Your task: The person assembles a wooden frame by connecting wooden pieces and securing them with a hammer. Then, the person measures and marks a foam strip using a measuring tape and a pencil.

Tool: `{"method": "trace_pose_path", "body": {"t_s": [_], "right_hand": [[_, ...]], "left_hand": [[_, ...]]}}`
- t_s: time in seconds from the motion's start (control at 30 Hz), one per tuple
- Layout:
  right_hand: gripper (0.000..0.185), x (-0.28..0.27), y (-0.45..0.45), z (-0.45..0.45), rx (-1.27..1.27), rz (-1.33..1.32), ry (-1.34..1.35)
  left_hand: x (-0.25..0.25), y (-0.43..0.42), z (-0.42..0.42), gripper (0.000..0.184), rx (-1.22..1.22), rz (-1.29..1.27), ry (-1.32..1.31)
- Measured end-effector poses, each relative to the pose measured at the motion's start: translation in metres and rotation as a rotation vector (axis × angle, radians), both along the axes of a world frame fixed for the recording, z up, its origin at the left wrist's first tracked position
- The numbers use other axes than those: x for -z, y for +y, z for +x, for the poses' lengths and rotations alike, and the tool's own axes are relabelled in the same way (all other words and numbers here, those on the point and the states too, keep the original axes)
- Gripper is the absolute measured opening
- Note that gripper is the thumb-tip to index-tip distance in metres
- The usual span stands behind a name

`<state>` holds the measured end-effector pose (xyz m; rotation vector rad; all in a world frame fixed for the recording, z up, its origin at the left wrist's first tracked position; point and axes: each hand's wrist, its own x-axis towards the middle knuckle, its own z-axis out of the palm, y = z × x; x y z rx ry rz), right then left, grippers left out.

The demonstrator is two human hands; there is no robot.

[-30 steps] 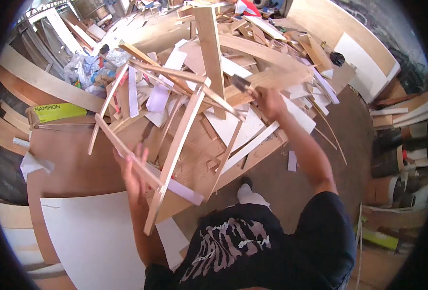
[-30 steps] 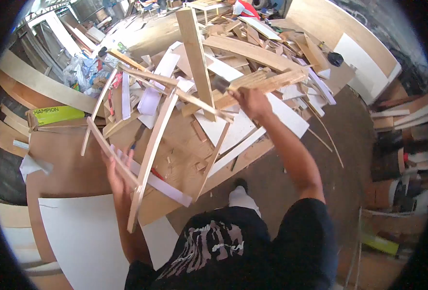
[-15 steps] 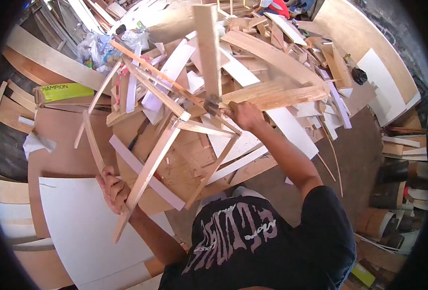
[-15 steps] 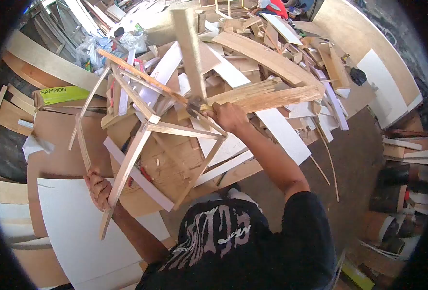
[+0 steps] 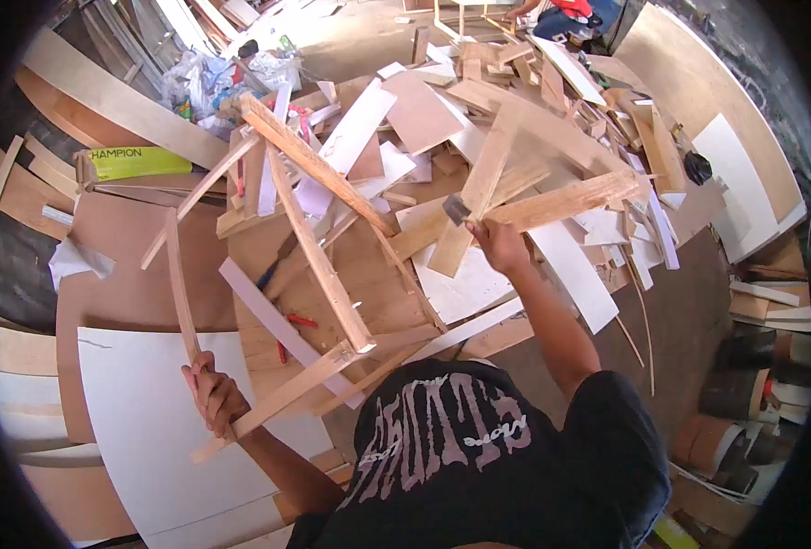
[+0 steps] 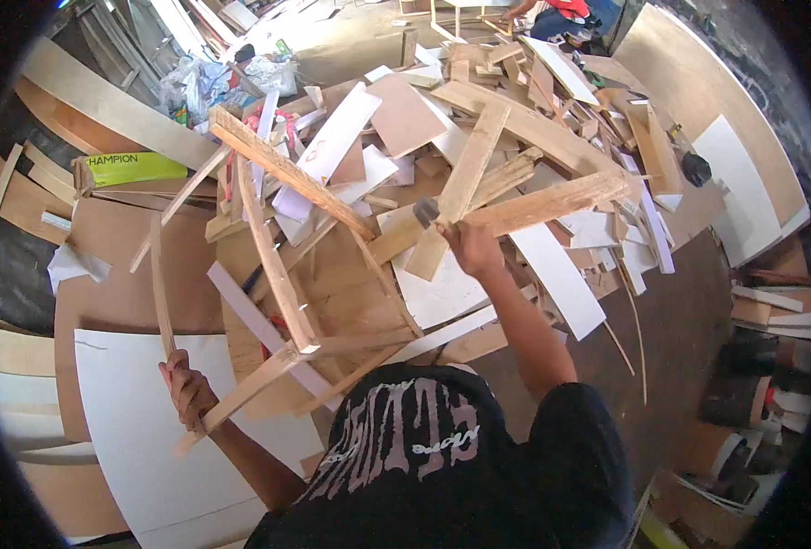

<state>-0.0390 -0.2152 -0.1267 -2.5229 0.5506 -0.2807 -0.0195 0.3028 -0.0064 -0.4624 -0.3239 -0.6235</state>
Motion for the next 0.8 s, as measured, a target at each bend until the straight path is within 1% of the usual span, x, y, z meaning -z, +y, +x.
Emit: {"method": "trace_pose_path", "body": {"t_s": [0.07,0.13,0.2,0.23,0.27,0.3,0.33,0.4,0.43,0.5,0.53,0.57,0.6,0.63,0.7,0.73,0.8], "right_hand": [[0.062,-0.007,0.023,0.001,-0.030,0.086,0.015],[0.059,-0.017,0.041,0.002,-0.033,0.100,-0.016],[0.057,-0.030,0.050,0.003,-0.014,0.219,-0.101],[0.053,-0.042,0.053,0.005,-0.002,0.218,-0.161],[0.053,-0.058,0.052,0.005,-0.006,0.206,-0.162],[0.051,-0.084,0.052,0.004,-0.021,0.247,-0.217],[0.049,-0.113,0.052,0.001,-0.034,0.287,-0.271],[0.043,-0.181,0.060,-0.004,-0.077,0.191,-0.282],[0.043,-0.210,0.064,-0.004,-0.075,0.178,-0.281],[0.040,-0.259,0.076,0.000,-0.312,-0.093,-0.417],[0.040,-0.281,0.086,0.003,-0.316,-0.108,-0.411],[0.040,-0.300,0.100,0.007,-0.396,-0.223,-0.391],[0.041,-0.312,0.113,0.013,-0.474,-0.337,-0.374],[0.041,-0.319,0.125,0.019,-0.476,-0.347,-0.373],[0.044,-0.328,0.143,0.028,-0.528,-0.521,-0.203],[0.044,-0.326,0.143,0.034,-0.527,-0.530,-0.204],[0.041,-0.305,0.130,0.051,-0.376,-0.638,0.051]], "left_hand": [[-0.007,-0.003,0.002,0.044,-0.013,0.003,0.004],[-0.018,-0.012,0.000,0.041,0.002,0.100,-0.017],[-0.023,-0.020,-0.004,0.041,-0.005,0.093,-0.022],[-0.022,-0.023,-0.005,0.043,-0.007,0.123,-0.040],[-0.022,-0.025,-0.006,0.044,-0.008,0.154,-0.057],[-0.023,-0.026,-0.010,0.051,-0.007,0.195,-0.035],[-0.026,-0.028,-0.012,0.051,-0.003,0.182,-0.034],[-0.030,-0.035,-0.018,0.052,-0.021,0.265,-0.039],[-0.027,-0.036,-0.020,0.052,-0.017,0.252,-0.038],[-0.021,-0.041,-0.025,0.052,-0.045,0.305,-0.093],[-0.021,-0.046,-0.029,0.052,-0.046,0.289,-0.089],[-0.026,-0.054,-0.032,0.052,-0.027,0.285,-0.066],[-0.029,-0.059,-0.033,0.051,-0.009,0.284,-0.048],[-0.029,-0.061,-0.034,0.051,-0.009,0.275,-0.049],[-0.029,-0.063,-0.034,0.044,0.009,0.273,-0.044],[-0.028,-0.063,-0.033,0.044,0.009,0.265,-0.048],[-0.023,-0.057,-0.033,0.042,0.016,0.227,-0.019]]}}
